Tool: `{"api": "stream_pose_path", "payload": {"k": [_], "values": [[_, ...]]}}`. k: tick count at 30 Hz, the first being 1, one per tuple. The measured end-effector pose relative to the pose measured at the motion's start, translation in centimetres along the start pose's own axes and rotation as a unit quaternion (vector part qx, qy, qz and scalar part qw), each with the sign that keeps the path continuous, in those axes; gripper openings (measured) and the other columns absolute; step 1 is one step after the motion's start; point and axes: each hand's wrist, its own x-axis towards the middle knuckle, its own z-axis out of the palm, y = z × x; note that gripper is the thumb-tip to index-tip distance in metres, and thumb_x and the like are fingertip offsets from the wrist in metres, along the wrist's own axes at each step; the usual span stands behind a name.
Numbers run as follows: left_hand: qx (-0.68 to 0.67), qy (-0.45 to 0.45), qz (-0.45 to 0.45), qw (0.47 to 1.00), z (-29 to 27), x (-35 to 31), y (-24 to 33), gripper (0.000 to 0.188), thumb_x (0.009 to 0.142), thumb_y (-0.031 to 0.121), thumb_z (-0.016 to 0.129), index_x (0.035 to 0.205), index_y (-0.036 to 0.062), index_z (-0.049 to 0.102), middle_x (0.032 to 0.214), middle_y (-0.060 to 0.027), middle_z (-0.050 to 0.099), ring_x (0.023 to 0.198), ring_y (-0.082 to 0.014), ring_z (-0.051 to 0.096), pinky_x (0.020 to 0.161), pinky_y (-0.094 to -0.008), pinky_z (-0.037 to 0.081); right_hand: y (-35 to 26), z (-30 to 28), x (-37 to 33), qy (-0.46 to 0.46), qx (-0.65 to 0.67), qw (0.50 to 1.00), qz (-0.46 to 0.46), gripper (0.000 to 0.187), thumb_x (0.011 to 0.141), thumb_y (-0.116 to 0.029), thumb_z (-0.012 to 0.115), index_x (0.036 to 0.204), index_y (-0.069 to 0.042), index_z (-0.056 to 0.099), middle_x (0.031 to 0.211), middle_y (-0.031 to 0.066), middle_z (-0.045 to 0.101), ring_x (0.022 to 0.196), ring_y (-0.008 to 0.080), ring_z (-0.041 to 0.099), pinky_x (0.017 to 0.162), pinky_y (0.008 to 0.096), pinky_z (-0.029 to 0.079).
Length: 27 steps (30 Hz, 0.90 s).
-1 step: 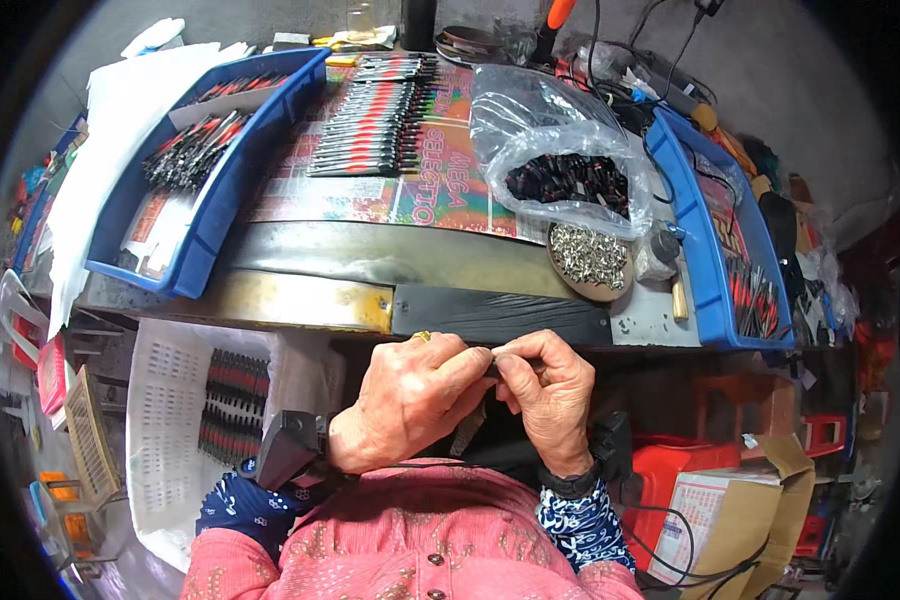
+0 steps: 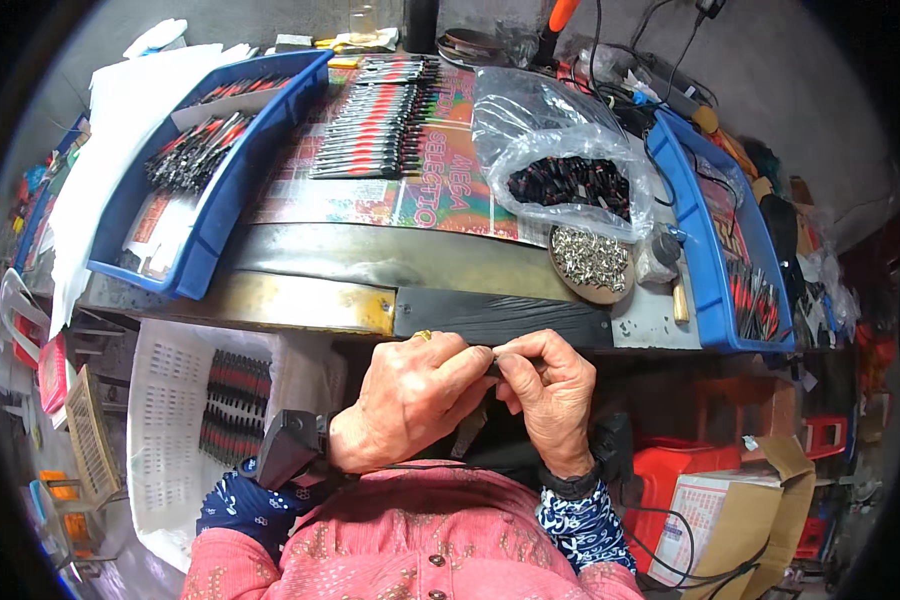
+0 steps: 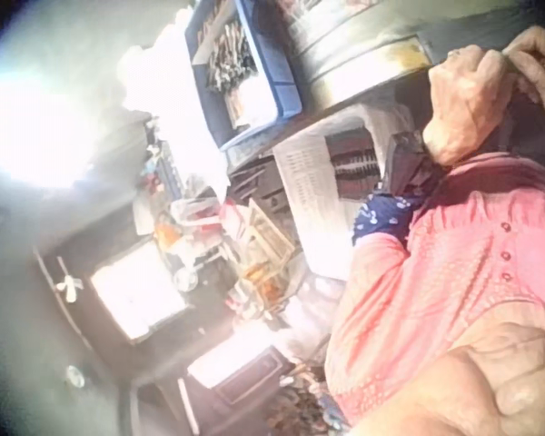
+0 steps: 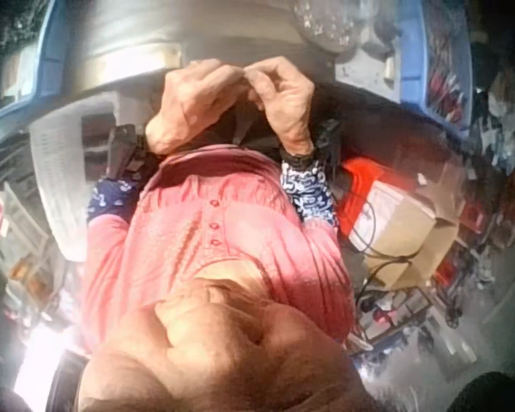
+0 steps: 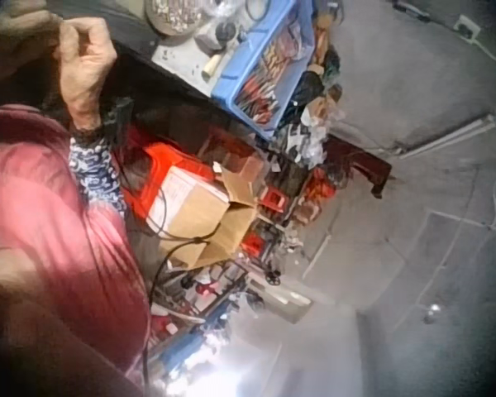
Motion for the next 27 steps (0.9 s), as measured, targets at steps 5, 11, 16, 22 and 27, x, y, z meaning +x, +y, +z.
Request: {"api": "stream_pose_path", "payload": {"k": [5, 11, 16, 22, 27], "values": [[0.035, -0.01, -0.006, 0.999, -1.2, 0.9, -0.8, 0.023, 0.071, 0.007, 0.075, 0.091, 0.0044, 0.064, 0.071, -0.0098, 0.057, 0.061, -0.029, 0.06, 0.053, -0.0379, 0.047, -1.0, 0.1, 1.9, -0.024, -0.007, 0.998, -0.05, 0.029, 0.093, -0.013, 0.066, 0.116, 0.001, 0.056, 0.08, -0.002, 0.06, 0.069, 0.0032, 0.053, 0.061, 0.0184, 0.044], [0.086, 0.006, -0.008, 0.996, -2.8, 3.0, -4.7, 0.025, 0.076, 0.012, 0.072, 0.095, 0.0063, 0.056, 0.075, -0.0124, 0.057, 0.068, -0.0333, 0.06, 0.058, -0.0425, 0.047, -3.8, -0.2, 4.7, 0.014, -0.058, 0.988, -0.141, 0.025, 0.093, -0.012, 0.065, 0.113, 0.001, 0.058, 0.085, 0.0015, 0.061, 0.073, 0.0055, 0.056, 0.058, 0.0184, 0.043], [0.125, 0.044, -0.015, 0.991, -4.2, 4.7, -8.5, 0.027, 0.078, 0.008, 0.073, 0.099, 0.0035, 0.057, 0.075, -0.012, 0.06, 0.067, -0.0269, 0.062, 0.06, -0.0379, 0.048, -4.7, -0.1, 7.6, 0.014, -0.089, 0.978, -0.187, 0.016, 0.093, -0.009, 0.064, 0.106, 0.0, 0.062, 0.086, 0.0006, 0.062, 0.073, 0.0044, 0.056, 0.057, 0.0179, 0.044], [0.176, 0.051, -0.023, 0.983, -6.0, 7.5, -14.2, 0.019, 0.078, 0.002, 0.065, 0.093, 0.0026, 0.053, 0.075, -0.0155, 0.059, 0.068, -0.0333, 0.061, 0.061, -0.0412, 0.047, -1.6, 1.1, 10.0, -0.018, -0.105, 0.985, -0.135, 0.01, 0.093, -0.01, 0.063, 0.097, -0.001, 0.065, 0.071, -0.001, 0.06, 0.057, 0.0022, 0.051, 0.051, 0.0169, 0.041], [0.22, 0.057, -0.002, 0.974, -6.6, 10.1, -19.5, 0.019, 0.075, -0.003, 0.059, 0.092, 0.0021, 0.055, 0.083, -0.0178, 0.056, 0.081, -0.0379, 0.058, 0.07, -0.0439, 0.047, 0.4, 2.9, 10.8, -0.053, -0.134, 0.979, -0.142, 0.007, 0.091, -0.007, 0.064, 0.09, 0.0, 0.065, 0.068, -0.0016, 0.059, 0.059, 0.0033, 0.052, 0.053, 0.0193, 0.041]]}}
